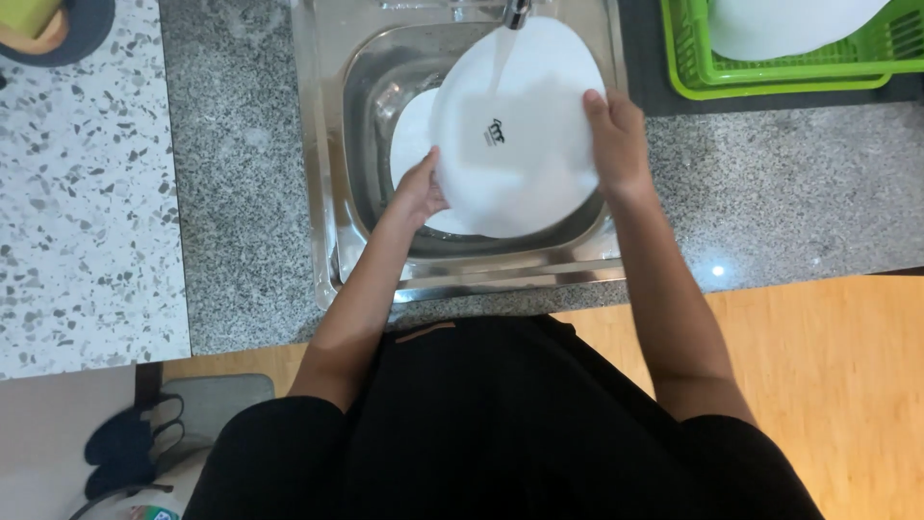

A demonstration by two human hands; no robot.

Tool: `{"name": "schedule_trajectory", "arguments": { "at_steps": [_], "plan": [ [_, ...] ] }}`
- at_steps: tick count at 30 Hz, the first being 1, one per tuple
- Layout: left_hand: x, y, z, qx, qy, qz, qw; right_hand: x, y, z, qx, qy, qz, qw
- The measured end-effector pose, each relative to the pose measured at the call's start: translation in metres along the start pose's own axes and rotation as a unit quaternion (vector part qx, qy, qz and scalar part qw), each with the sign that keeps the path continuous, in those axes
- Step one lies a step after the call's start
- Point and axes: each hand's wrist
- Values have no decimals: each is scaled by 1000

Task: Washing multiple plates and a cup in a sink using a sponge and placing them in a drying rack.

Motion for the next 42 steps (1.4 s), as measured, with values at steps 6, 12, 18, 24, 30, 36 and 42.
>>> {"name": "schedule_trajectory", "arguments": {
  "at_steps": [6,12,18,24,30,36,42],
  "plan": [
    [27,36,-43,-138,-95,9,986,-65,-5,-68,-64,-84,-163,981],
    [79,48,-96,-140,-129,-148,970,-69,15,-114,-156,-342,-258,890],
    [70,17,-76,-127,11,-246,961,-25,24,-109,-171,-571,-408,691],
    [82,27,-93,30,42,-180,982,13,36,-91,-238,-517,-466,677],
    [72,23,-74,21,51,-243,968,-35,66,-109,-391,-361,-334,778],
    [60,4,-62,-2,84,-253,964,6,113,-36,-282,-398,-396,778],
    [46,-2,-41,-115,131,-308,935,50,168,26,-65,-290,-498,815]
  ]
}}
Point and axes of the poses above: each hand's wrist, its own z-axis towards the middle knuckle, its own y-axis out of the palm, x = y × z, and after that the axes turned 1 degree about x, right-handed
